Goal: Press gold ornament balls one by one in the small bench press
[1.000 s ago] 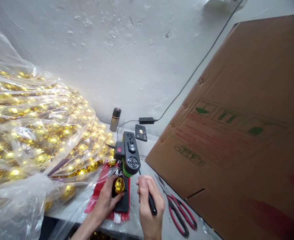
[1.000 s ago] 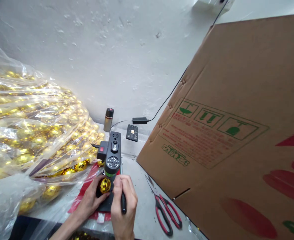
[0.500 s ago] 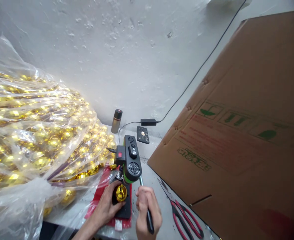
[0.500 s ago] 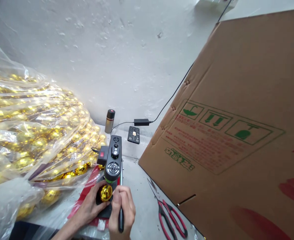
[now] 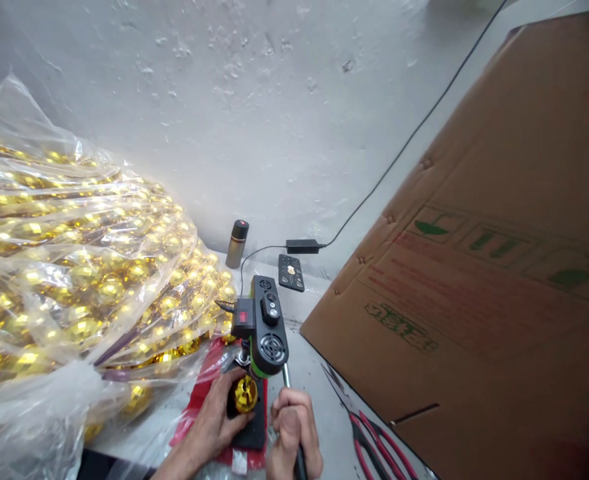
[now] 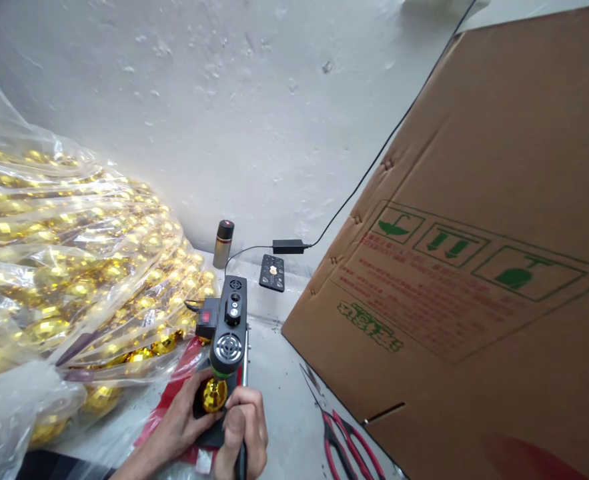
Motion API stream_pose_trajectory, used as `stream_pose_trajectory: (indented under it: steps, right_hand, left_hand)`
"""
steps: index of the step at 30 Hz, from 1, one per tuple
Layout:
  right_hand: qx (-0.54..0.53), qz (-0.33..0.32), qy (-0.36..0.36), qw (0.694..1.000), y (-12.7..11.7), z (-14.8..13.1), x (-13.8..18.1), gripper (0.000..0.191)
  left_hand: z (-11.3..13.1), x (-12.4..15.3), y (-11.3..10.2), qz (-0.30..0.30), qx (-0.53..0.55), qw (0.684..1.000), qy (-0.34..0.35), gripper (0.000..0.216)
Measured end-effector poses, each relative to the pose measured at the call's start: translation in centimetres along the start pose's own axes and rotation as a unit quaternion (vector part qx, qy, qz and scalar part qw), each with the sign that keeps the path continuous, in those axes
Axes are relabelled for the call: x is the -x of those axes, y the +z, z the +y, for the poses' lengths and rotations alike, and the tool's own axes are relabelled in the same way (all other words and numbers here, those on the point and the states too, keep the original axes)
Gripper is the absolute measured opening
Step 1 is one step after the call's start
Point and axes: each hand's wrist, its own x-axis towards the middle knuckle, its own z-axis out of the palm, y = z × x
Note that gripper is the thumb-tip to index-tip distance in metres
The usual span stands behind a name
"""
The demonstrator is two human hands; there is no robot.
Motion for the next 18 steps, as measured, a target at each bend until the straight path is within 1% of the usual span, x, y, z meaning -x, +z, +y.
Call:
stream_pose_trajectory:
  steps: [10,18]
  right_hand:
    - [0.019,-0.004,-0.017,1.000,0.05,-0.27,-0.09,0.040]
    - [-0.006,0.002,0.007,1.000,0.14,-0.33,0.41,0.038]
  left_hand:
    - [-0.07,0.02,0.04,0.004,0.001,1.000,0.007,0.060]
    - [-0.35,0.00,0.20,-0.004,-0.011,1.000,0.007,0.062]
